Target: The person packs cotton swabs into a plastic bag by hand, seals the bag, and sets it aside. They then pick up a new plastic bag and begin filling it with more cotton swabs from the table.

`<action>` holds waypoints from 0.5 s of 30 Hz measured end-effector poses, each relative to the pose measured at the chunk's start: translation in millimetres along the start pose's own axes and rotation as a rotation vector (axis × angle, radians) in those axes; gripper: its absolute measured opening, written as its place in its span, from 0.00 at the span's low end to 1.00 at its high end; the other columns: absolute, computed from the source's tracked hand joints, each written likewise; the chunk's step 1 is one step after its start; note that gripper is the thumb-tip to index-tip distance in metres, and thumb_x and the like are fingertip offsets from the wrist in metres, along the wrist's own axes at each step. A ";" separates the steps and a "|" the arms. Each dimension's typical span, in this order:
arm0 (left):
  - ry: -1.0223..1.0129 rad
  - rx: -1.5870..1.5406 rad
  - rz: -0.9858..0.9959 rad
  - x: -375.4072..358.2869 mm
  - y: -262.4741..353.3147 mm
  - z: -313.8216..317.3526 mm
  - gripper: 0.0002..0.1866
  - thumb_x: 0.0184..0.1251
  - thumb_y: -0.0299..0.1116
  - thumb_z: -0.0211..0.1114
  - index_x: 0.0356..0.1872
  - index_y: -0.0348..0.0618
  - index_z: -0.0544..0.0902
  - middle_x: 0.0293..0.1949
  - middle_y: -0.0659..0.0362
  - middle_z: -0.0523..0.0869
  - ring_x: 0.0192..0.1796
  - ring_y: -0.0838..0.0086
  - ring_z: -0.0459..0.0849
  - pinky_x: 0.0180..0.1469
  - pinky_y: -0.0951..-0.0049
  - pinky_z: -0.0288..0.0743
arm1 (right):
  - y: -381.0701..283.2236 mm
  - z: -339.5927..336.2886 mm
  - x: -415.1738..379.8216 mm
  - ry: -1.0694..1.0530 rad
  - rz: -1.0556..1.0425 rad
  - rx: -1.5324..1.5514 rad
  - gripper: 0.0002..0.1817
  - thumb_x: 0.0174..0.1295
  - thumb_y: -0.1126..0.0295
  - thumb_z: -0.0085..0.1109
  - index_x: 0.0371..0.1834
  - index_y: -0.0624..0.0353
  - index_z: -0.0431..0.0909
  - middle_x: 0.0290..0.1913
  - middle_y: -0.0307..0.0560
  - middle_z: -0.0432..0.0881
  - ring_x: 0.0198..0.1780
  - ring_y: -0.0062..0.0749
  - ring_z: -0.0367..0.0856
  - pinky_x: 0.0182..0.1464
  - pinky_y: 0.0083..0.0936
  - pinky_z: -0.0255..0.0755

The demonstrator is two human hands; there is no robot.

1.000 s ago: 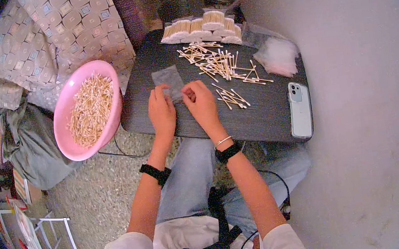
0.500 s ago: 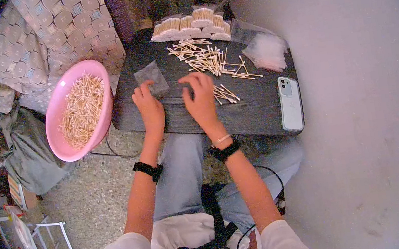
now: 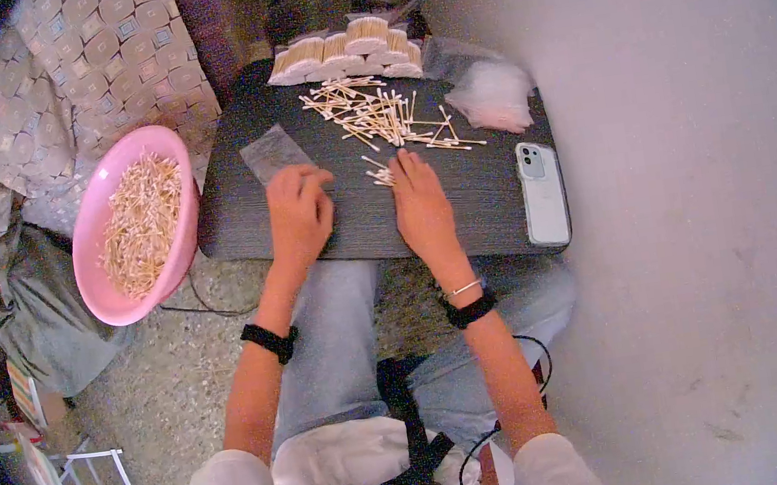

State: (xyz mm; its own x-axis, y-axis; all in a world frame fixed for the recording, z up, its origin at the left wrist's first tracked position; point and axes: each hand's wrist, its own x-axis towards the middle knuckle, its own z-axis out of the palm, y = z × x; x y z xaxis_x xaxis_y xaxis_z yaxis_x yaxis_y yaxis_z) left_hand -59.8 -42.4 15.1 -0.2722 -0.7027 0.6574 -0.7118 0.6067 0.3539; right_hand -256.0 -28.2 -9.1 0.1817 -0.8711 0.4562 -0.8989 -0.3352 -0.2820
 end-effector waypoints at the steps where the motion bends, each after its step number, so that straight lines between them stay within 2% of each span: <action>1: -0.080 -0.065 0.028 0.8 4.2 3.3 0.19 0.46 0.23 0.58 0.44 0.41 0.73 0.43 0.52 0.73 0.50 0.58 0.71 0.59 0.56 0.62 | 0.6 0.5 2.8 -0.006 -0.027 0.019 0.20 0.61 0.73 0.47 0.57 0.65 0.68 0.63 0.55 0.67 0.64 0.47 0.63 0.66 0.37 0.57; 4: -0.181 -0.088 0.160 -0.3 17.2 23.4 0.21 0.52 0.25 0.58 0.51 0.39 0.72 0.51 0.49 0.72 0.58 0.55 0.69 0.66 0.57 0.56 | 2.2 -0.5 0.8 -0.032 -0.066 0.117 0.19 0.60 0.75 0.47 0.56 0.63 0.69 0.63 0.53 0.67 0.65 0.45 0.64 0.67 0.37 0.57; 7: -0.184 -0.091 0.060 -5.8 23.0 36.2 0.24 0.59 0.29 0.56 0.58 0.36 0.66 0.59 0.44 0.68 0.64 0.51 0.63 0.69 0.55 0.52 | -1.9 -7.0 0.2 -0.091 -0.100 0.200 0.19 0.60 0.75 0.47 0.56 0.61 0.70 0.62 0.51 0.68 0.65 0.45 0.63 0.67 0.37 0.56; 10: -0.219 0.028 0.034 -8.9 21.9 44.8 0.25 0.64 0.30 0.51 0.62 0.32 0.61 0.63 0.40 0.63 0.67 0.50 0.61 0.68 0.55 0.53 | -2.8 -7.1 -2.1 -0.090 -0.127 0.240 0.18 0.60 0.75 0.48 0.55 0.61 0.71 0.61 0.51 0.69 0.65 0.45 0.63 0.68 0.37 0.56; 15: -0.292 0.011 0.111 -10.8 22.3 56.9 0.25 0.65 0.28 0.48 0.61 0.27 0.59 0.64 0.37 0.61 0.66 0.49 0.61 0.69 0.56 0.53 | 3.8 -0.9 -2.4 -0.064 -0.132 0.311 0.16 0.58 0.76 0.51 0.50 0.62 0.74 0.59 0.52 0.70 0.64 0.47 0.64 0.67 0.37 0.56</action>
State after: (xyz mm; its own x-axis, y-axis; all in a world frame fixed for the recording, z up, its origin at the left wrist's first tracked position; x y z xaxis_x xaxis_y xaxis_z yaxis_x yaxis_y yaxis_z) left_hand -109.6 -42.5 -22.0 -0.5222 -0.7103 0.4720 -0.6738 0.6829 0.2823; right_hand -260.3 -27.1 -10.5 0.3220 -0.8301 0.4552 -0.7031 -0.5317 -0.4722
